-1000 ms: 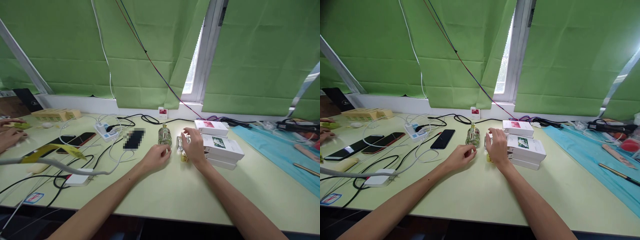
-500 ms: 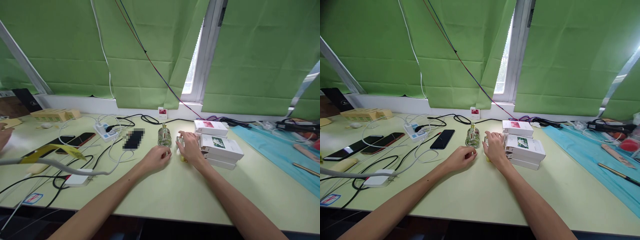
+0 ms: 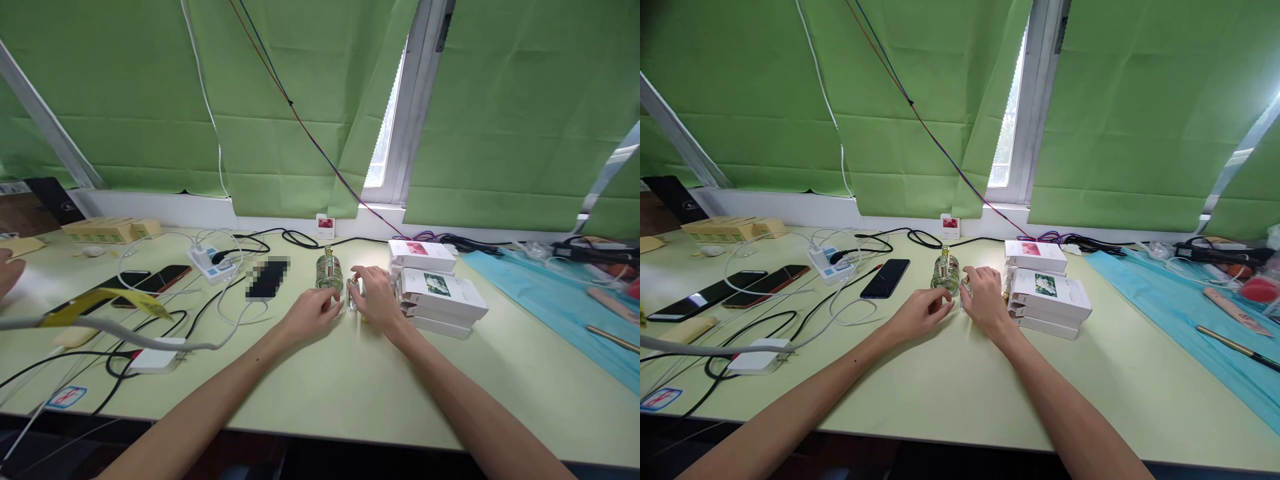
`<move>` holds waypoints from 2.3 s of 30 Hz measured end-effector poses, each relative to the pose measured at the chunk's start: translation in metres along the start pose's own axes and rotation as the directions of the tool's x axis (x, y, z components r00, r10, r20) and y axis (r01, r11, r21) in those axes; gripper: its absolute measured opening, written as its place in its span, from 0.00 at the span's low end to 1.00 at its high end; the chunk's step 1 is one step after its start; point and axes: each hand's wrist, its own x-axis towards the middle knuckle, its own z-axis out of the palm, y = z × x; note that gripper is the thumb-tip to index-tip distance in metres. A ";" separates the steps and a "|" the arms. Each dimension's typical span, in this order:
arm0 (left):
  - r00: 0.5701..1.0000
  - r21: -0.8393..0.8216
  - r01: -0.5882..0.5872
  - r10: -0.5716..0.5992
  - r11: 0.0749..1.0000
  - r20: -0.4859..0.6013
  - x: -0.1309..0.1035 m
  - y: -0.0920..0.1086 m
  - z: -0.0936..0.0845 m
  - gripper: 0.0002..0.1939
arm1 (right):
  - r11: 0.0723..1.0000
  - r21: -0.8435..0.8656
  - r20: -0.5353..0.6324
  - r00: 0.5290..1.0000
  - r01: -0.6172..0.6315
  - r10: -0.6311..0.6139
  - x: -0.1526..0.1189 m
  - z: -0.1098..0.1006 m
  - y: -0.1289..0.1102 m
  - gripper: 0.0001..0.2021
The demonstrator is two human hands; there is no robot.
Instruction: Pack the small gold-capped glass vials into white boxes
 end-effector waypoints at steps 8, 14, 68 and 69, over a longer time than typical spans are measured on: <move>0.999 -0.020 0.041 -0.041 0.999 -0.001 0.000 0.002 -0.002 0.09 | 0.997 0.028 -0.025 0.997 0.069 -0.068 -0.001 -0.003 -0.004 0.08; 0.999 -0.032 0.038 -0.039 0.999 -0.009 -0.001 0.000 -0.002 0.14 | 0.990 0.078 -0.037 0.993 0.117 -0.115 -0.001 0.000 -0.005 0.08; 1.000 0.070 0.014 -0.013 0.997 -0.006 0.001 0.002 -0.004 0.15 | 0.989 0.125 -0.032 0.996 0.083 -0.080 -0.001 -0.003 -0.008 0.05; 1.000 0.069 0.016 -0.016 0.997 -0.001 0.001 0.002 -0.005 0.14 | 0.989 0.128 -0.037 0.996 0.080 -0.076 -0.001 -0.004 -0.008 0.06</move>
